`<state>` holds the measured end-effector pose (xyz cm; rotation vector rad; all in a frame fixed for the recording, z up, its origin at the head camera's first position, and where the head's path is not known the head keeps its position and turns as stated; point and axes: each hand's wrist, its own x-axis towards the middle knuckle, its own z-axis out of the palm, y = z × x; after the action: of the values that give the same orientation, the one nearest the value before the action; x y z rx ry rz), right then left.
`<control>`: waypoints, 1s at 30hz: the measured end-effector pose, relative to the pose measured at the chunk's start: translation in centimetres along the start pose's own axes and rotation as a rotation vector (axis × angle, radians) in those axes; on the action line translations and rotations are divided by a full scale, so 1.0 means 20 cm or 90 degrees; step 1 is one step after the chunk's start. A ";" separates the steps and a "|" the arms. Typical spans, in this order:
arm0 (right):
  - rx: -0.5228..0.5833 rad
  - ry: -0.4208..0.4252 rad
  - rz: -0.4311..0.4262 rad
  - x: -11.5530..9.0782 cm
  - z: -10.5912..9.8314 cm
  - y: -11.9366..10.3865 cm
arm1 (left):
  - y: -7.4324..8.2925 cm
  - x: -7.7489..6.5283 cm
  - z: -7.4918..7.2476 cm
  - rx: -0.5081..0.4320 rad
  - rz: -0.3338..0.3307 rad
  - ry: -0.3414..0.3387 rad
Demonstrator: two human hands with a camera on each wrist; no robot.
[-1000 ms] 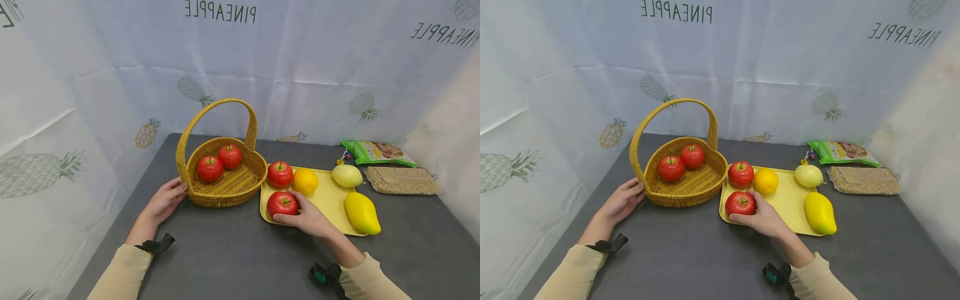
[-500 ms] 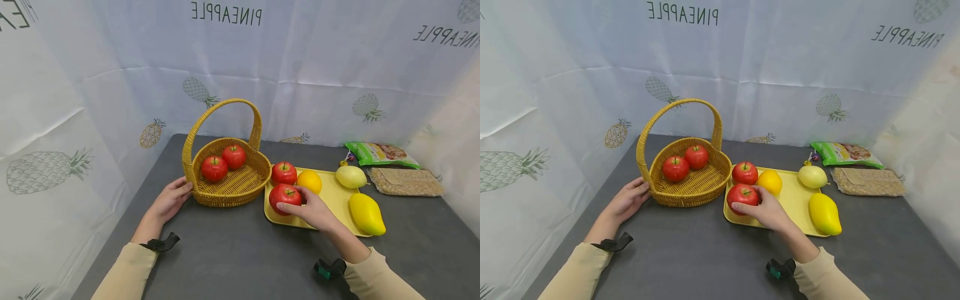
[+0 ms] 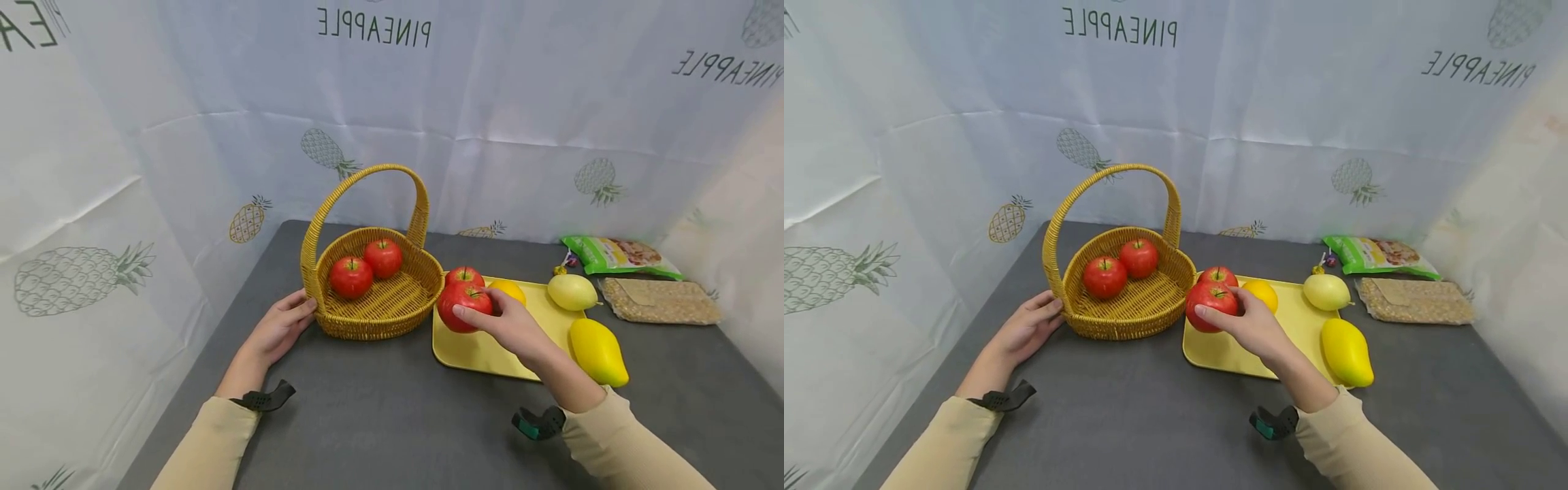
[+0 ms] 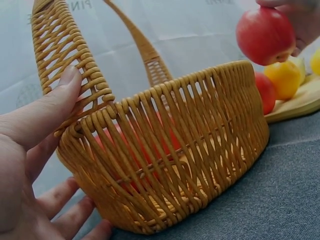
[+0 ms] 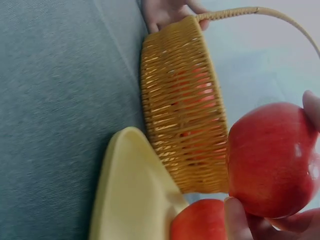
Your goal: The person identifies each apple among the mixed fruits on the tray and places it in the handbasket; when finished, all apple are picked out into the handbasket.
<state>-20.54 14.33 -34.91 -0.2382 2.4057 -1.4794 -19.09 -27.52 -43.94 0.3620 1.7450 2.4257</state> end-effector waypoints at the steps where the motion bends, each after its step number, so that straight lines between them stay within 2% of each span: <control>1: 0.003 -0.003 -0.003 0.00 0.00 -0.01 | 0.00 0.00 0.00 0.000 0.001 -0.001; 18: 0.038 -0.066 -0.058 0.09 0.09 -0.16 | 0.00 -0.01 0.00 0.019 -0.015 0.015; 25: 0.059 -0.093 -0.043 0.14 0.11 -0.20 | 0.01 -0.01 0.00 0.020 -0.016 0.011; 30: 0.031 -0.102 -0.038 0.18 0.12 -0.22 | 0.01 0.00 0.01 0.021 -0.019 0.016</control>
<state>-23.20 9.30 -32.58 -0.4052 2.2515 -1.4832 -19.02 -27.49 -43.76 0.3090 1.7897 2.3935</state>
